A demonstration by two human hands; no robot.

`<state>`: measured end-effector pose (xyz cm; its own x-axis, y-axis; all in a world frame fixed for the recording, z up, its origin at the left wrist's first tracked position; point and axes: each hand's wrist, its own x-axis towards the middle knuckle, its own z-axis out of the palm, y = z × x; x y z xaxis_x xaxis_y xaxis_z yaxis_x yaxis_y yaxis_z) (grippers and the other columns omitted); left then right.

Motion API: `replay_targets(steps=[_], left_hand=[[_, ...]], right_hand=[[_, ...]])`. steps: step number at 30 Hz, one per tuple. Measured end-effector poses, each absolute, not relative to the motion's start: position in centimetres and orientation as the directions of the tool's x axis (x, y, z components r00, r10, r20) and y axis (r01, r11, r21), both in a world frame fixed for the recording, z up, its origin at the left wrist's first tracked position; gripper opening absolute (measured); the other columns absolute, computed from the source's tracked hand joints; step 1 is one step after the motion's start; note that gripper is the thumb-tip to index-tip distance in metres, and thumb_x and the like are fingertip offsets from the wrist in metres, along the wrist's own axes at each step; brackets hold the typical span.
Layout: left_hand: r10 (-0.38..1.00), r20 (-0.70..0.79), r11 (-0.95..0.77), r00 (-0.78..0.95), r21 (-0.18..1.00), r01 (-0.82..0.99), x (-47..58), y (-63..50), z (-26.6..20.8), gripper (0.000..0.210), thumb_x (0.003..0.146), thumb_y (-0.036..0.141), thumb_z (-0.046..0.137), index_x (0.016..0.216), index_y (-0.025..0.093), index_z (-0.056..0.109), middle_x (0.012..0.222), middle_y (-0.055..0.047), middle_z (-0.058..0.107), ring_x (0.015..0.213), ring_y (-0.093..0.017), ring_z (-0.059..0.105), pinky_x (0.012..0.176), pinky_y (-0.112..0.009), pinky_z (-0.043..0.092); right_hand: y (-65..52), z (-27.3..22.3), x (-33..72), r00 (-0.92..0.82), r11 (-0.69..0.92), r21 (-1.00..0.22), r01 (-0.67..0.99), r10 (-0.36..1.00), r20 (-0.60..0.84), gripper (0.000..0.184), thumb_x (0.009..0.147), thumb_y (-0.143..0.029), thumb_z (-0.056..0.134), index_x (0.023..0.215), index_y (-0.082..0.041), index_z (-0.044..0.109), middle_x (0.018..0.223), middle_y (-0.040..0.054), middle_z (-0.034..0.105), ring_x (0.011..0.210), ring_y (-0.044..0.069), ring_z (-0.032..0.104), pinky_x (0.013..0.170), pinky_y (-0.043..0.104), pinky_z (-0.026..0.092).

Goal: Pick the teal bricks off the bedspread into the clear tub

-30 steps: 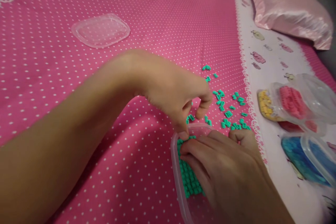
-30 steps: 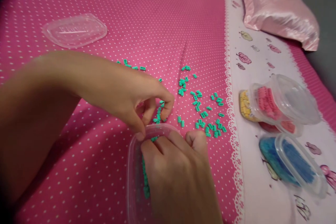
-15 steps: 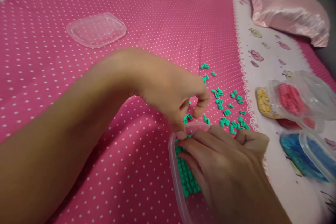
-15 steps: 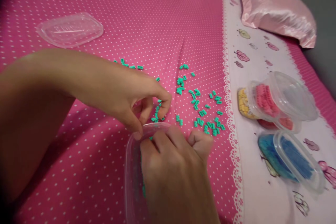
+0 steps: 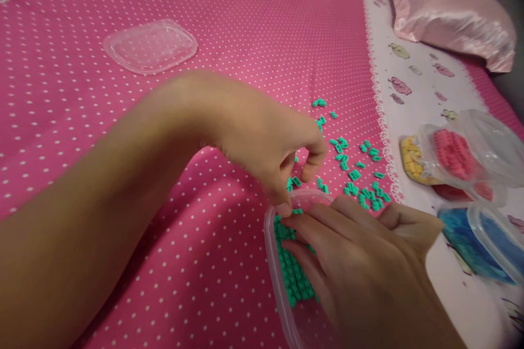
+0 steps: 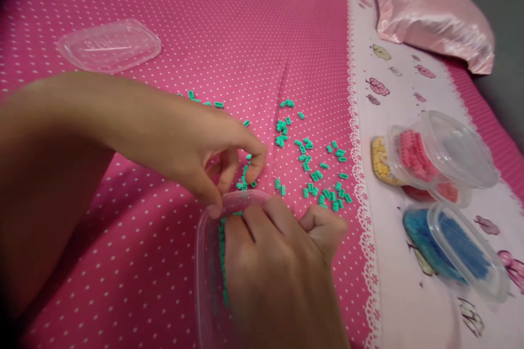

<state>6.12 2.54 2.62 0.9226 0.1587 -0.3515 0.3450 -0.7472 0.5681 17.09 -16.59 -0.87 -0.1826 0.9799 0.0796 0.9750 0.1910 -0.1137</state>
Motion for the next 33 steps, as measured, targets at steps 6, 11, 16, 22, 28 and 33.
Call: replay_targets(steps=[6,11,16,22,28,33], left_hand=[[0.161,-0.335,-0.714,0.928,0.610,0.344,5.1,4.3,3.0,0.029,0.076,0.032,0.078,0.103,0.026,0.071,0.085,0.006,0.073,0.071,-0.011,0.060,0.061,-0.020,0.034],[0.264,-0.274,-0.787,0.925,0.493,0.371,6.1,4.2,1.5,0.016,0.076,0.025,0.077,0.089,0.019,0.070,0.081,0.003,0.069,0.066,-0.010,0.055,0.060,-0.022,0.031],[0.249,-0.230,-0.837,0.941,0.438,0.329,7.3,2.7,-0.5,0.009,0.073,0.017,0.065,0.082,0.019,0.064,0.076,0.001,0.066,0.062,-0.012,0.050,0.057,-0.027,0.028],[0.234,-0.151,-0.825,0.960,0.492,0.279,7.6,2.9,-0.8,0.017,0.072,0.012,0.056,0.080,0.020,0.068,0.072,0.001,0.067,0.059,-0.010,0.051,0.056,-0.025,0.028],[0.190,-0.178,-0.820,0.965,0.512,0.256,7.7,3.4,-0.3,0.014,0.071,0.010,0.061,0.075,0.020,0.071,0.066,0.003,0.065,0.058,-0.008,0.052,0.056,-0.023,0.030],[0.169,-0.189,-0.847,0.967,0.474,0.240,8.0,2.7,-1.0,0.014,0.073,0.011,0.057,0.071,0.018,0.069,0.061,0.002,0.062,0.053,-0.009,0.047,0.054,-0.025,0.027]], right_hand=[[-16.7,0.2,18.1,-0.141,0.154,-0.145,0.977,0.985,0.100,0.015,0.092,-0.019,0.059,0.091,-0.029,0.071,0.083,-0.0038,0.075,0.073,0.020,0.064,0.065,0.038,0.024],[-15.6,1.4,20.0,0.011,0.032,-0.134,0.991,0.951,0.309,0.012,0.095,-0.037,0.061,0.095,-0.030,0.070,0.079,-0.0043,0.074,0.065,0.018,0.063,0.070,0.037,0.025],[-14.0,1.1,20.4,0.145,-0.061,-0.261,0.963,0.938,0.315,0.004,0.088,-0.025,0.070,0.090,-0.028,0.070,0.081,-0.0052,0.075,0.076,0.020,0.067,0.080,0.039,0.028],[-13.3,0.7,20.1,0.151,-0.042,-0.345,0.938,0.944,0.295,0.006,0.088,-0.022,0.072,0.086,-0.028,0.071,0.080,-0.0074,0.074,0.075,0.016,0.066,0.082,0.037,0.029],[-13.2,0.9,20.2,0.107,0.005,-0.354,0.935,0.949,0.297,0.006,0.087,-0.018,0.070,0.088,-0.024,0.071,0.077,-0.0058,0.071,0.073,0.014,0.064,0.073,0.031,0.037],[-13.1,0.8,20.0,0.095,0.009,-0.350,0.937,0.956,0.279,0.010,0.086,-0.014,0.070,0.087,-0.023,0.071,0.075,-0.0064,0.070,0.073,0.013,0.065,0.069,0.029,0.039]])
